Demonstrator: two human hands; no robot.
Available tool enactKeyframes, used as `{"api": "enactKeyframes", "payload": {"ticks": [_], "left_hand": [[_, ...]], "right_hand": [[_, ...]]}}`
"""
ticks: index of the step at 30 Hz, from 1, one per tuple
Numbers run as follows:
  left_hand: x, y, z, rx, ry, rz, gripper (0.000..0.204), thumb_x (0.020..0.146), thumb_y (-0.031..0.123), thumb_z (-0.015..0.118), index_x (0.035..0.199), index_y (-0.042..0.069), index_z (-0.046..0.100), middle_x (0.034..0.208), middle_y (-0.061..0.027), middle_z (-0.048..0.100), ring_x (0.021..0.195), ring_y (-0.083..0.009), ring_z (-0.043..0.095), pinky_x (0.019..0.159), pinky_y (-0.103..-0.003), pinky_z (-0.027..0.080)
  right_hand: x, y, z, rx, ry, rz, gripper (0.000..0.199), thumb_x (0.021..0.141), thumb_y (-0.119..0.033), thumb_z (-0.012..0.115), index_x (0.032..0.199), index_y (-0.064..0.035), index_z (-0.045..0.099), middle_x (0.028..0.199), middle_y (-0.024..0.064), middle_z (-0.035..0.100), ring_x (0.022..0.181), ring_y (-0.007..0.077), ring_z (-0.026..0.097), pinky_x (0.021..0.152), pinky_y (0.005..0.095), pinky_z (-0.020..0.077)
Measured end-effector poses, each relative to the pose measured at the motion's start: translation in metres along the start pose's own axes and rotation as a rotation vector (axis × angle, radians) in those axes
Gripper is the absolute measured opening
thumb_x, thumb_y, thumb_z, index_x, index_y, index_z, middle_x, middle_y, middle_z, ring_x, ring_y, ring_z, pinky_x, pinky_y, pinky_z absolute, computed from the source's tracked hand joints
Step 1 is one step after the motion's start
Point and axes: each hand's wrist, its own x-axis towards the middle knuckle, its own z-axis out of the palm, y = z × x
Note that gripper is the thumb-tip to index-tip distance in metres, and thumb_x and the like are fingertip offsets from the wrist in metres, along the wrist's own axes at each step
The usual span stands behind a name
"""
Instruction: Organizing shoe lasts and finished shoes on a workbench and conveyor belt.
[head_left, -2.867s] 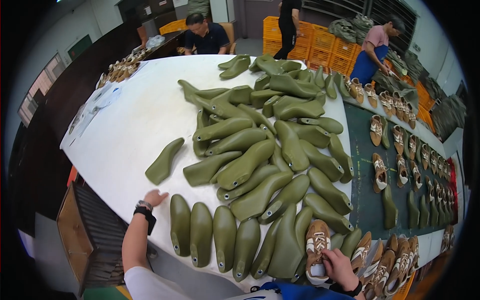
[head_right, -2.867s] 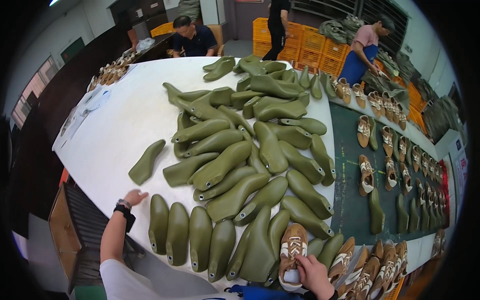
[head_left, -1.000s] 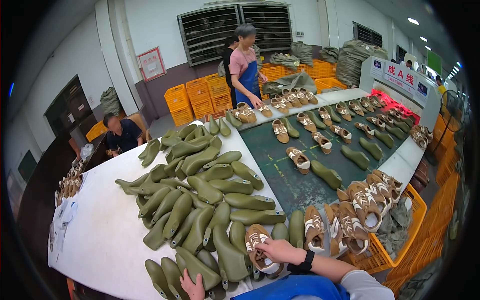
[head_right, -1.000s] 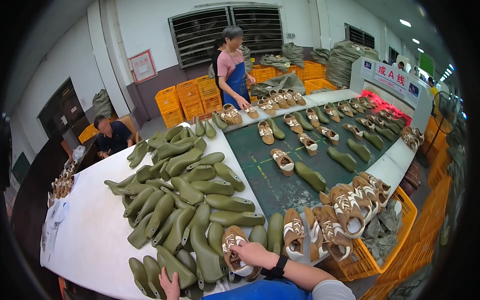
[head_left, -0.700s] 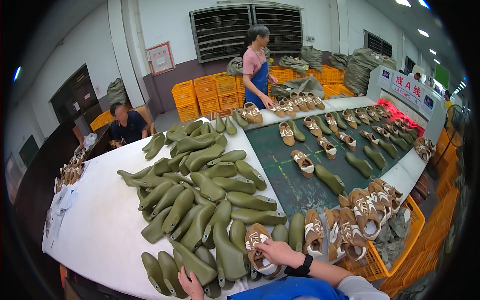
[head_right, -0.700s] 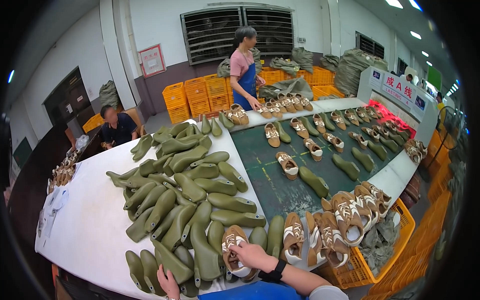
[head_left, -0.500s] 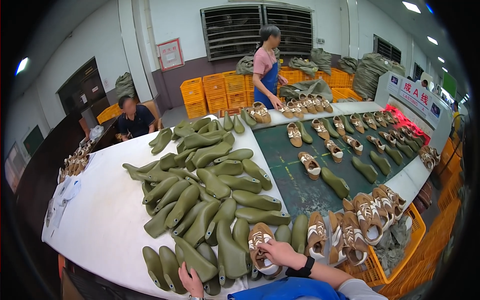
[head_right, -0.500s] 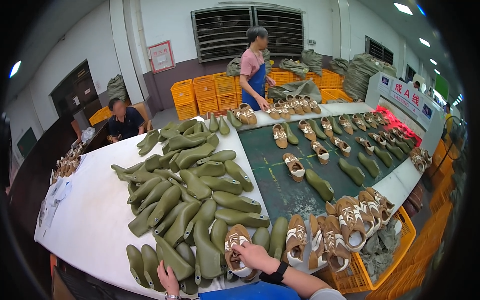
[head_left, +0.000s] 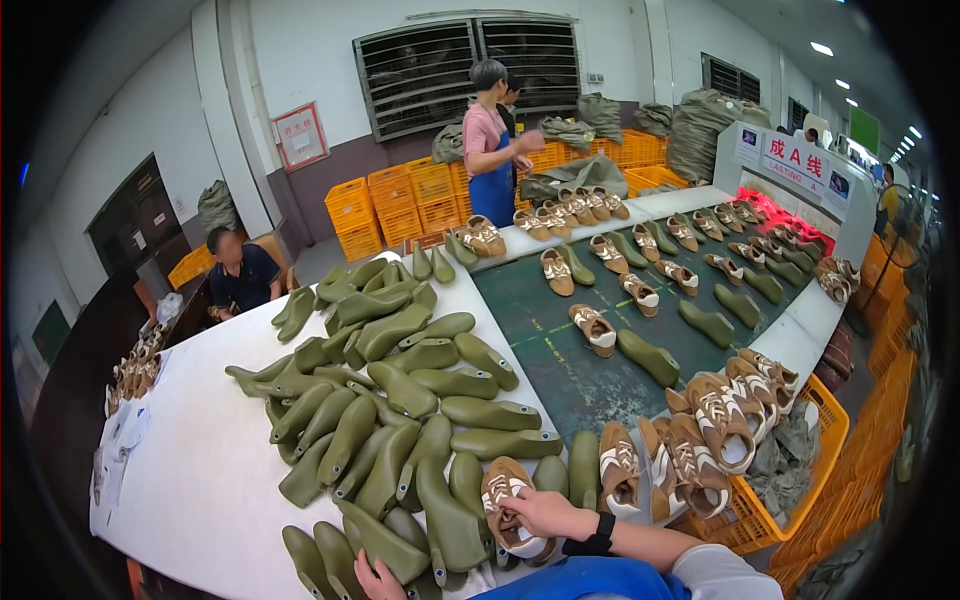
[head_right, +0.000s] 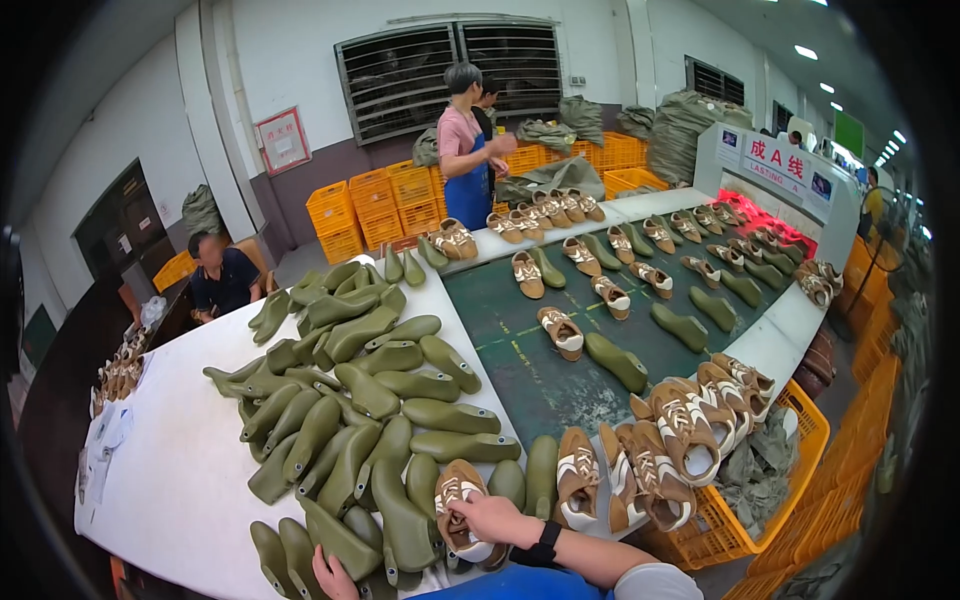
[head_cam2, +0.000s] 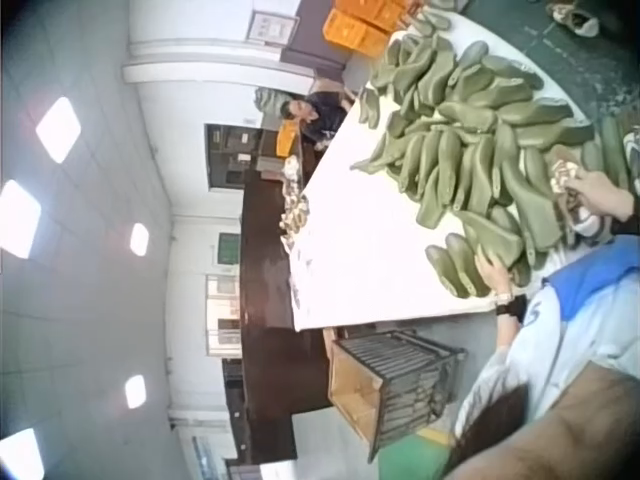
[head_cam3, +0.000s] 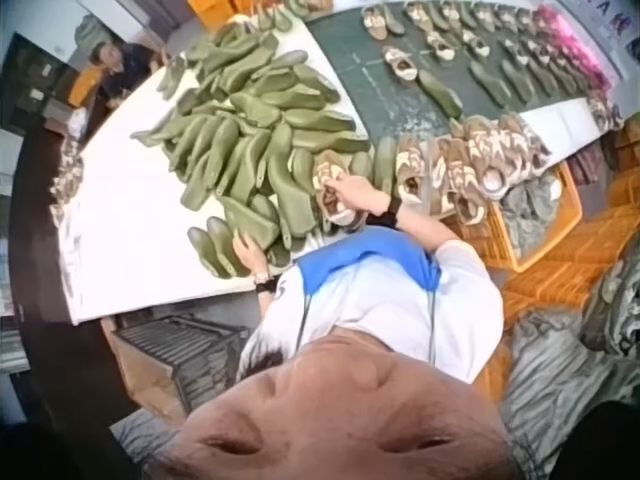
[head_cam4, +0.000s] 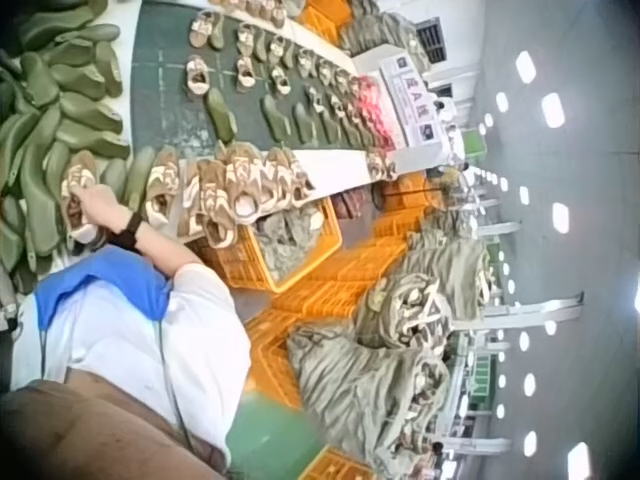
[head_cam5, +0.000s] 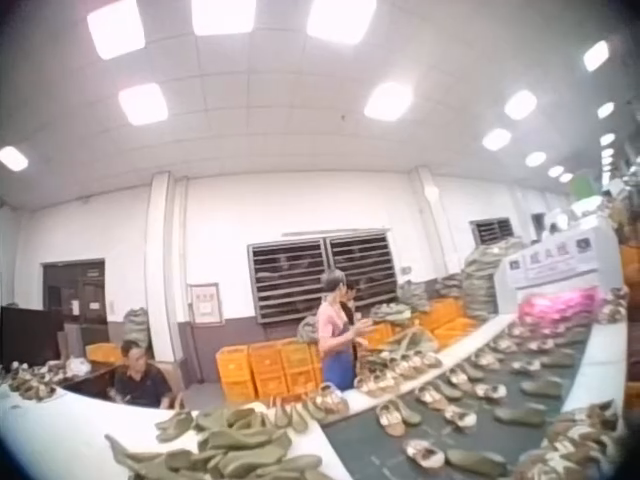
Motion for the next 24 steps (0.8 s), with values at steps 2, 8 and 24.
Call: {"api": "enactKeyframes", "payload": {"ticks": [2,8,24], "left_hand": [[0.0004,0.0005,0.0003,0.01,-0.001,0.004,0.038,0.092,0.027,0.047,0.117,0.001,0.054,0.117,-0.0217,0.053,0.108,-0.0366,0.048,0.093,-0.039,0.036],[0.0013,-0.0023,0.0003,0.012,0.009,0.022,0.037,0.092,0.026,0.047,0.116,0.0,0.054,0.116,-0.0214,0.054,0.108,-0.0363,0.048,0.093,-0.039,0.037],[-0.0005,0.0034,-0.0023,-0.002,0.007,-0.002,0.037,0.092,0.027,0.046,0.117,0.0,0.054,0.117,-0.0216,0.053,0.108,-0.0359,0.049,0.094,-0.039,0.037]], "right_hand": [[-0.0009,-0.0004,0.0003,0.01,0.006,0.003,0.033,0.083,-0.013,0.049,0.115,-0.0162,0.053,0.092,0.0156,0.053,0.073,0.0355,0.059,0.064,0.0434,0.0485],[-0.0012,-0.0024,0.0003,0.032,0.021,0.0,0.033,0.082,-0.013,0.049,0.115,-0.015,0.053,0.093,0.0157,0.054,0.075,0.0359,0.059,0.066,0.0441,0.0485],[-0.0017,-0.0013,0.0031,0.021,0.056,-0.025,0.032,0.082,-0.013,0.05,0.113,-0.015,0.053,0.091,0.0149,0.054,0.073,0.035,0.06,0.064,0.0432,0.0491]]}}
